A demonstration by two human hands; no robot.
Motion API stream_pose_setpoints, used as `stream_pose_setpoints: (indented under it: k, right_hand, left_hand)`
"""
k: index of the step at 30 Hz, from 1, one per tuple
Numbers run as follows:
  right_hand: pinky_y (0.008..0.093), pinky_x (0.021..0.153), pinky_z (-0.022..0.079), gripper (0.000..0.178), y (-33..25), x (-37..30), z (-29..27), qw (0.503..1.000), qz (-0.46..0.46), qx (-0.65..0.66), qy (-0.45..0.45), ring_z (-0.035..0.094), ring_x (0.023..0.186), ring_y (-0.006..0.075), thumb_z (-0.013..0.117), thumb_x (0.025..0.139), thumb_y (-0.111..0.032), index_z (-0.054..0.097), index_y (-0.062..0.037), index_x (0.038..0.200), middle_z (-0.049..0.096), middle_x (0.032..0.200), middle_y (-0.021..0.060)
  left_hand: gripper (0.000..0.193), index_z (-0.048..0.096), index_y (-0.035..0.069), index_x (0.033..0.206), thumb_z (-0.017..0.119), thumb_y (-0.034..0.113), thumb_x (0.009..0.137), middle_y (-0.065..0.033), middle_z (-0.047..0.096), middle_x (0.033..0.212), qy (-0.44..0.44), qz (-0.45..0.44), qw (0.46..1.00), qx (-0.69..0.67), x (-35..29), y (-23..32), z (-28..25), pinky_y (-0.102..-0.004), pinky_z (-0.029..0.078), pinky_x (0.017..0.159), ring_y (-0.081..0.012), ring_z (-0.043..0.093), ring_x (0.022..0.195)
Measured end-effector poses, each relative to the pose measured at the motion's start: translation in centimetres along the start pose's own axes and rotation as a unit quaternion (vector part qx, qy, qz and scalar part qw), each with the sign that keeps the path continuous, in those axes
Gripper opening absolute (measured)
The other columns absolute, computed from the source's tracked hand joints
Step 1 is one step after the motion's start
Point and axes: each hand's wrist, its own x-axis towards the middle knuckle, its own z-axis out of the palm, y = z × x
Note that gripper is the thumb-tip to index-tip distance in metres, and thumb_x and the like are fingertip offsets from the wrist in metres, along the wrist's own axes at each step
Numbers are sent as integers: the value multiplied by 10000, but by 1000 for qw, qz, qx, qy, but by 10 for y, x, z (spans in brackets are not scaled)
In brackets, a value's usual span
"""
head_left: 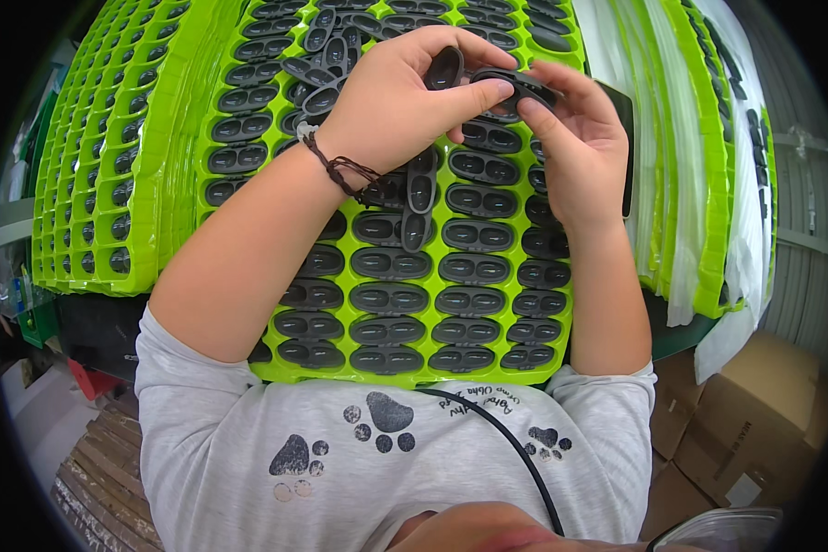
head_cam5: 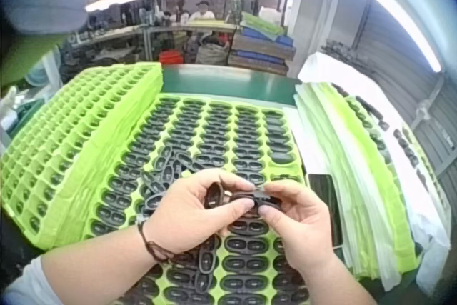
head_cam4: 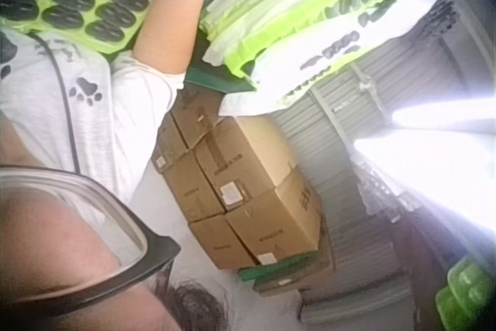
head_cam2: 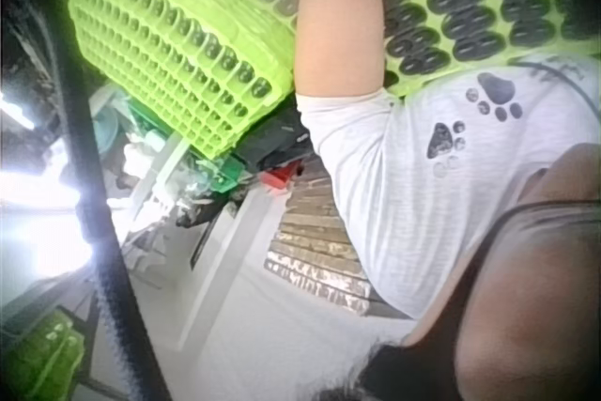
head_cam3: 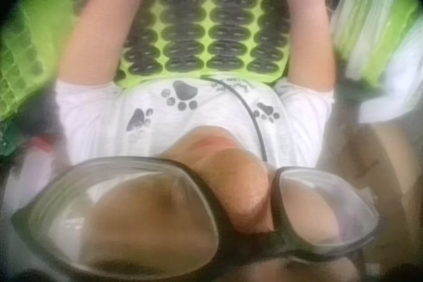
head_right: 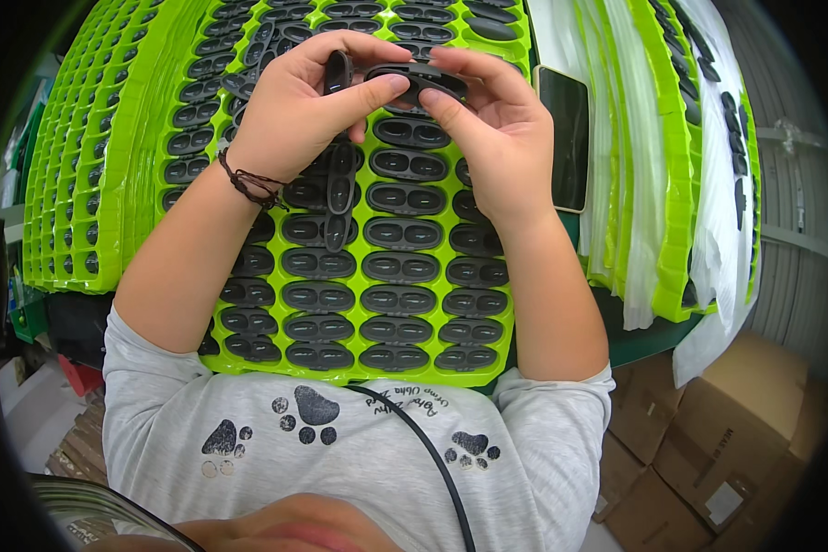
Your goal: Assembling and inspecting small black plastic components from a green tray at a factory workstation.
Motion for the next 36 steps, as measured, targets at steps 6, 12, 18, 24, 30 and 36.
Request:
stream_pose_setpoints:
  k: [6, 12, 18, 24, 30, 36]
  right_hand:
    - [246, 847, 502, 279, 0, 2, -7, 995, 104, 1, 9, 617, 954, 131, 692, 811, 53, 634, 35, 1084, 652, 1018, 82]
    - [245, 833, 512, 249, 2, 3, -10, 995, 101, 18, -2, 613, 924, 122, 690, 790, 90, 639, 25, 1025, 646, 991, 71]
    - [243, 820, 516, 249, 2, 1, -11, 994, 104, 18, 19, 626, 887, 125, 693, 765, 112, 642, 18, 990, 658, 962, 75]
    - [235, 782, 515, 223, 2, 0, -12, 993, 115, 6, 18, 635, 845, 118, 704, 765, 93, 654, 18, 969, 671, 908, 74]
    - [227, 712, 527, 206, -4, 1, 0, 991, 119, -47, 26, 644, 772, 115, 692, 836, -9, 645, 39, 1031, 680, 883, 77]
    - [215, 591, 502, 180, -8, 0, -7, 977, 198, -65, -35, 619, 672, 104, 672, 861, -34, 637, 43, 1020, 675, 839, 71]
  left_hand:
    - [226, 681, 88, 1075, 705, 154, 860, 26, 628, 789, -2, -23, 999, 48, 0, 4, -3, -161, 408, 502, -20, 506, 564]
    - [221, 688, 83, 1070, 703, 138, 857, 20, 662, 868, -23, -28, 999, 26, 1, -1, -4, -160, 408, 506, -19, 500, 567]
    - [204, 687, 63, 1058, 693, 133, 866, 0, 690, 950, -31, -48, 998, 14, 1, -1, -1, -163, 420, 514, -18, 512, 576]
    - [210, 676, 47, 1071, 676, 140, 882, -17, 692, 934, -35, -56, 998, 21, 1, 2, 0, -167, 421, 506, -39, 609, 669]
    - [200, 688, 61, 1062, 665, 166, 893, -7, 671, 847, 1, -56, 998, -28, 4, -3, -2, -166, 411, 496, -30, 550, 584]
    - [186, 682, 69, 1059, 647, 168, 906, -5, 668, 854, -10, -42, 996, 77, -2, -2, 2, -177, 417, 470, -33, 569, 613]
